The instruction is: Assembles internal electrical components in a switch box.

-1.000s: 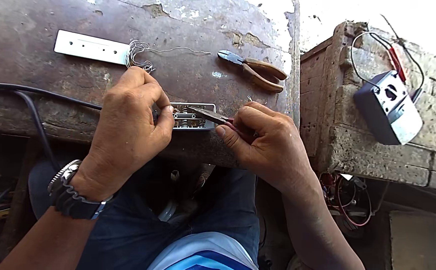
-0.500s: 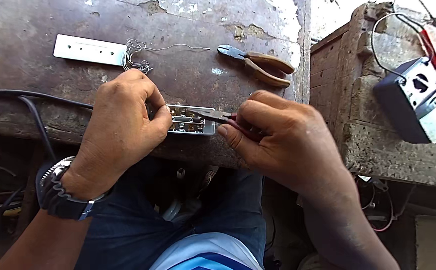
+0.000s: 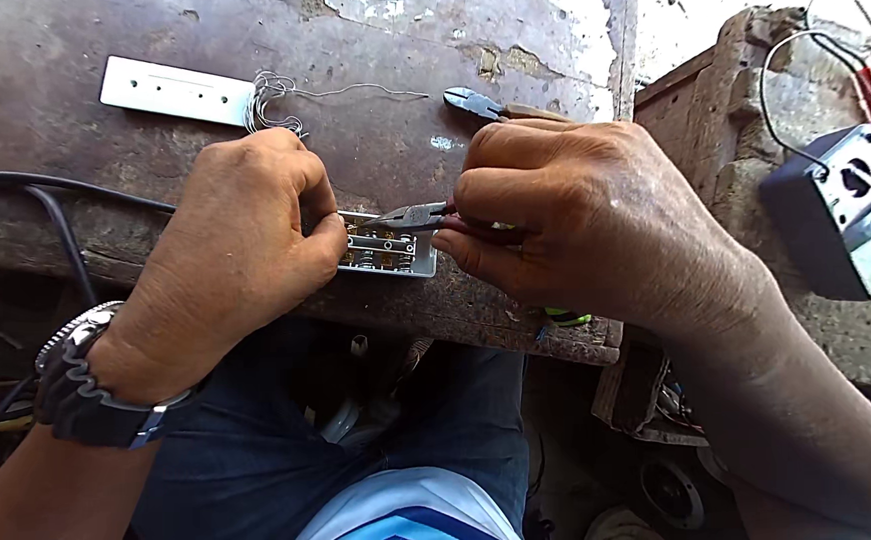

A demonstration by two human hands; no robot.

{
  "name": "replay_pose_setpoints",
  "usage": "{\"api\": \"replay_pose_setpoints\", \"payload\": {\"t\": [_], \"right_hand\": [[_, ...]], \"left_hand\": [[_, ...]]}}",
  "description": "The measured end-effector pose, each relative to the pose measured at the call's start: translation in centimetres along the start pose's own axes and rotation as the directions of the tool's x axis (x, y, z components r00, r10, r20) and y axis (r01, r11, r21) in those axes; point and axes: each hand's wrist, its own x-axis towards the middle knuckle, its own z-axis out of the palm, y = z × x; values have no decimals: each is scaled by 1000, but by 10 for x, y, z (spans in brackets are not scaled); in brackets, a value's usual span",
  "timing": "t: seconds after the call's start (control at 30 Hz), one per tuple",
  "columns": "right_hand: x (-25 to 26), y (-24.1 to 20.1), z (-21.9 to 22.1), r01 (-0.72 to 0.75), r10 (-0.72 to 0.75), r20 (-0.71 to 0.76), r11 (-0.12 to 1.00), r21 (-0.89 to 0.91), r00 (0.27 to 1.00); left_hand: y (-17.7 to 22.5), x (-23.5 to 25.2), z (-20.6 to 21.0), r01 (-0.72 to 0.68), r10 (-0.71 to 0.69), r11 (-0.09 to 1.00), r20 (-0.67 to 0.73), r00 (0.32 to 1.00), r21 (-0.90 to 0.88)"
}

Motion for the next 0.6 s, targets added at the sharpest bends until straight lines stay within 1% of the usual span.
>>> {"api": "replay_pose_setpoints", "payload": {"t": [0.23,0.43,0.6], "right_hand": [[2,8,4,126,-130,-34,987,-98,991],[6,10,5,170,-172,-17,981,-92,985],[6,12,5,204,-205,-9,978,-36,979]], "left_hand": [[0,1,-1,-10,10,1000,9,1000,3],[-1,2,-2,-18,18,1000,9,1000,11],[-1,2,-1,-20,20,1000,4,1000,4]]}}
